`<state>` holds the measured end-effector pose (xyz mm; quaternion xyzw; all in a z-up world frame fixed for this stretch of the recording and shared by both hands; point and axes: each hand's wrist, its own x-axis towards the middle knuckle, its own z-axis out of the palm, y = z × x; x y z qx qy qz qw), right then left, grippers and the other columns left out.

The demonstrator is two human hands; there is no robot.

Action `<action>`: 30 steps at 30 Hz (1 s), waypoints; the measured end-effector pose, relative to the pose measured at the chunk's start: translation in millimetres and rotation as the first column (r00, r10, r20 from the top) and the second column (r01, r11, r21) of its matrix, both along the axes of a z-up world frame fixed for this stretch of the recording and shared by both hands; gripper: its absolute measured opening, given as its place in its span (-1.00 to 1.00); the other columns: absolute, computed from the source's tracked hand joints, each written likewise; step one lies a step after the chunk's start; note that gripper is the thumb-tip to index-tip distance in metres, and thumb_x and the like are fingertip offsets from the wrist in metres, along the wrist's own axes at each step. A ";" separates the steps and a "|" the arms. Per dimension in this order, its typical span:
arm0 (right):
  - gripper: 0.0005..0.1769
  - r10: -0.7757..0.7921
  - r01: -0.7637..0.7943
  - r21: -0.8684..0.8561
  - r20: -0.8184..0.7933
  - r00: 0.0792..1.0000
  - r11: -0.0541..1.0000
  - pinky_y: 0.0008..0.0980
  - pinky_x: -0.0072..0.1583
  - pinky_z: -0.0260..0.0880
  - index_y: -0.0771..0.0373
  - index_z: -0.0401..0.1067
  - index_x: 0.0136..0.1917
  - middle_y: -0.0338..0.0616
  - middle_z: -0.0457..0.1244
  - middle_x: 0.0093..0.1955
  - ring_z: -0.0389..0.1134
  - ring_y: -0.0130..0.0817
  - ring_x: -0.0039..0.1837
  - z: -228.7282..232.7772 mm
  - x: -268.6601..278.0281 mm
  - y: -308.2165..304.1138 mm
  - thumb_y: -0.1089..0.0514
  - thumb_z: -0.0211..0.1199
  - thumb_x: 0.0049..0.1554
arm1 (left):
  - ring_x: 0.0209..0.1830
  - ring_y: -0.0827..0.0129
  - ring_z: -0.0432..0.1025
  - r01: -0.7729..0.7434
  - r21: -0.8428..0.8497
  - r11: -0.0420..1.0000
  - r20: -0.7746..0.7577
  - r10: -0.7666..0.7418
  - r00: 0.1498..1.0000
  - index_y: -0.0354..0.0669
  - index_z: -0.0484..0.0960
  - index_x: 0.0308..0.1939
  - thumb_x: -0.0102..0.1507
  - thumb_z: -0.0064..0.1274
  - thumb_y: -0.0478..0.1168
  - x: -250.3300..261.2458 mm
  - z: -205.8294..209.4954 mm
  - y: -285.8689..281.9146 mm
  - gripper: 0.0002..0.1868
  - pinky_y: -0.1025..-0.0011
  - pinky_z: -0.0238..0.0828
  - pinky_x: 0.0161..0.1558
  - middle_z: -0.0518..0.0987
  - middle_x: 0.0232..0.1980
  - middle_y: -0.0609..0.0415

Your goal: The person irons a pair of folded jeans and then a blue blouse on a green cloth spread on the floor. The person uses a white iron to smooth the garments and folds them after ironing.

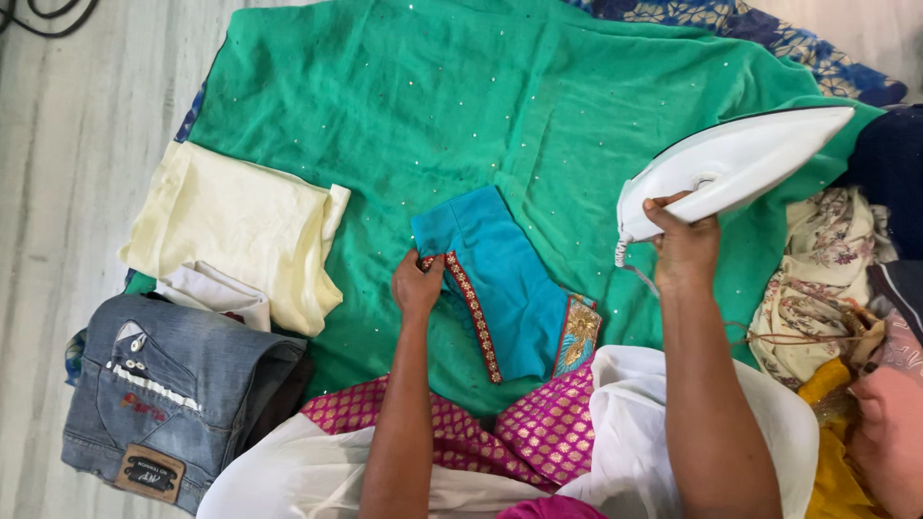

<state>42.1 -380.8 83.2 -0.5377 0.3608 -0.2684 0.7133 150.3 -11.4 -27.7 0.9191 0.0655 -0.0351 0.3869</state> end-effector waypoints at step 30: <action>-0.57 -0.011 -0.079 -0.438 -0.199 0.980 0.895 -0.41 -0.08 0.37 0.32 0.43 0.04 -0.18 0.36 -0.16 0.34 -0.49 -0.15 -114.3 20.0 11.4 0.01 0.51 0.08 | -0.38 0.07 0.50 0.047 -0.020 0.999 -0.012 -0.047 0.999 -0.23 0.61 -0.31 0.11 0.32 0.02 4.4 -5.7 4.5 -0.62 0.13 0.37 -0.26 0.61 -0.40 -0.03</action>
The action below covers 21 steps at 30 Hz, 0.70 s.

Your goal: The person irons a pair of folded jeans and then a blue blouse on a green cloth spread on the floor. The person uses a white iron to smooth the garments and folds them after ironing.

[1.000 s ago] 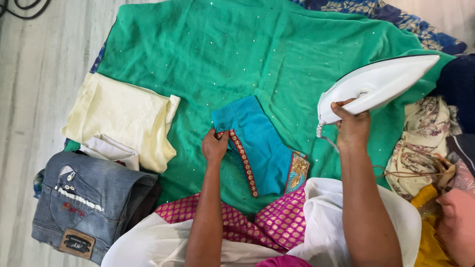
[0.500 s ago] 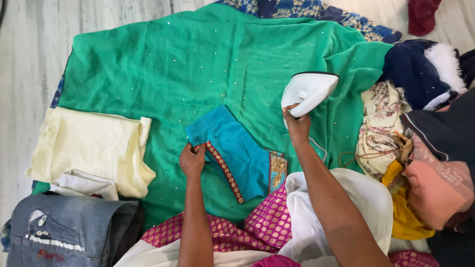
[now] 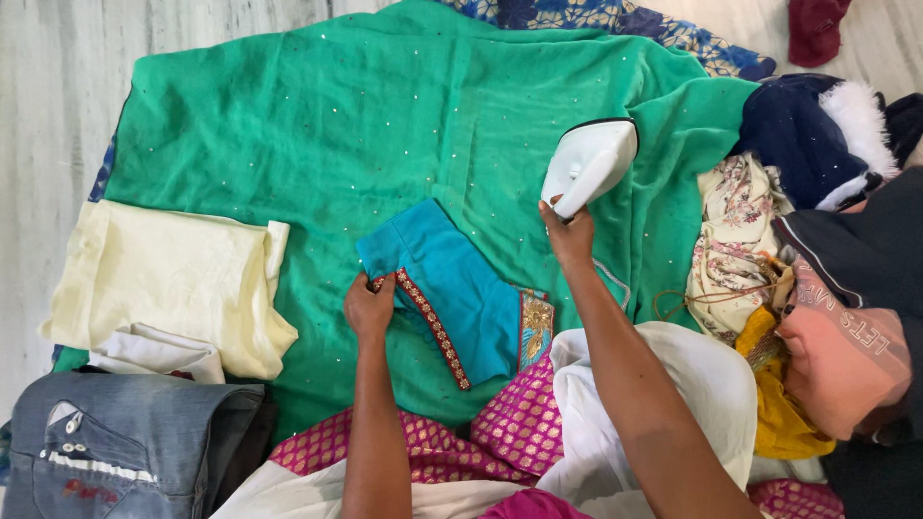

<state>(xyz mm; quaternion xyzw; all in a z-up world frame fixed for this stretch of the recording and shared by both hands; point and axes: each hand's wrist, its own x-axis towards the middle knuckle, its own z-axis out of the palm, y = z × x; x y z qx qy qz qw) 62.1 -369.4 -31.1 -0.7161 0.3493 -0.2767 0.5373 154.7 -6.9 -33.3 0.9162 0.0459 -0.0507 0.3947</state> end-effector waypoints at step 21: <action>-0.57 0.283 -0.509 -0.200 -0.638 0.717 0.837 -0.09 0.08 0.45 0.21 0.42 0.09 0.15 0.37 -0.01 0.43 0.03 0.02 -6.9 -45.8 77.1 0.05 0.36 -0.03 | 0.11 -0.20 0.38 0.047 0.036 0.998 0.406 -0.057 0.912 -0.27 0.52 0.14 0.11 0.32 -0.14 -46.2 71.1 -5.7 -0.43 0.00 0.36 0.07 0.47 0.10 -0.24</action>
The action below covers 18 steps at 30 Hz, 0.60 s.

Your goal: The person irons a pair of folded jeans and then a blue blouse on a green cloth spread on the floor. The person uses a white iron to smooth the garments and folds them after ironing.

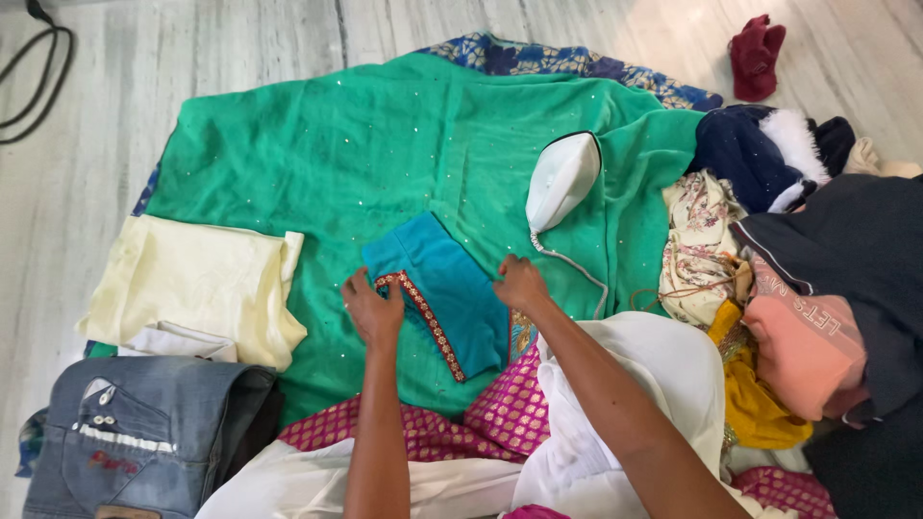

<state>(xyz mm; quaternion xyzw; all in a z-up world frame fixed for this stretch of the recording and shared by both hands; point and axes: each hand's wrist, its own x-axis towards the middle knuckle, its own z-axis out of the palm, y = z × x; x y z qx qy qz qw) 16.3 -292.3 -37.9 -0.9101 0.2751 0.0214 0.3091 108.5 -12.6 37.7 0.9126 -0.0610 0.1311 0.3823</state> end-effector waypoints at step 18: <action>-0.06 0.161 -0.191 -0.013 -0.482 0.861 0.981 -0.09 0.16 0.49 0.43 0.60 0.04 0.18 0.42 0.12 0.49 0.00 0.15 14.1 -25.7 -29.0 -0.44 0.59 -0.23 | 0.27 0.00 0.37 0.587 0.269 0.764 -0.198 -0.553 0.810 -0.06 0.47 0.20 0.01 0.41 -0.13 -167.4 -29.1 -9.4 -0.30 -0.20 0.08 0.36 0.47 0.23 -0.03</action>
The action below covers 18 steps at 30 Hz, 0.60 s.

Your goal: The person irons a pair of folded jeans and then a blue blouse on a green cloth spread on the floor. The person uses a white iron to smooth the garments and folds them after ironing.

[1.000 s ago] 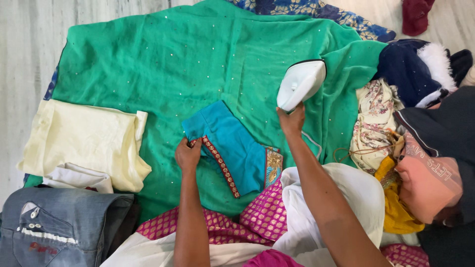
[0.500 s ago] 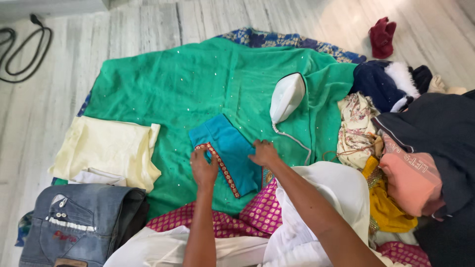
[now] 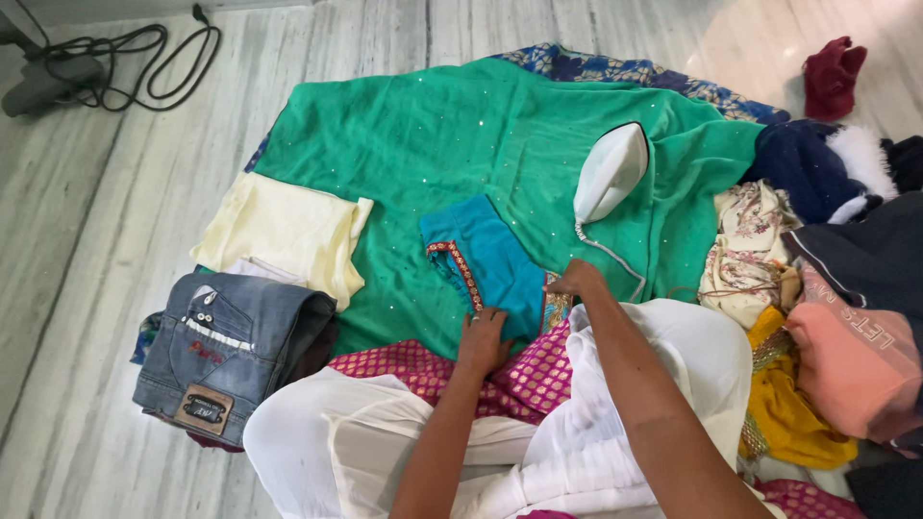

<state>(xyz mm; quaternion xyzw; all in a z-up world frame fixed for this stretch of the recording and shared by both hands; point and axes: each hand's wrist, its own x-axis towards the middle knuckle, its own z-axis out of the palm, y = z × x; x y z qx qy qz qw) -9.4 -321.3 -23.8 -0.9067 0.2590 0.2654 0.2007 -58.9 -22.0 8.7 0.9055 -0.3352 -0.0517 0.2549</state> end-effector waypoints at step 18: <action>-0.65 -0.553 -0.071 0.978 0.171 0.815 0.197 -0.31 0.14 0.47 0.25 0.48 0.29 -0.19 0.38 0.10 0.41 -0.41 0.09 199.2 -16.8 71.0 0.10 0.16 0.30 | 0.30 -0.12 0.34 -0.261 -0.534 0.804 0.033 0.329 0.944 -0.29 0.26 0.46 -0.04 0.51 0.08 5.6 71.4 -11.9 0.13 -0.04 0.26 0.26 0.35 0.44 -0.24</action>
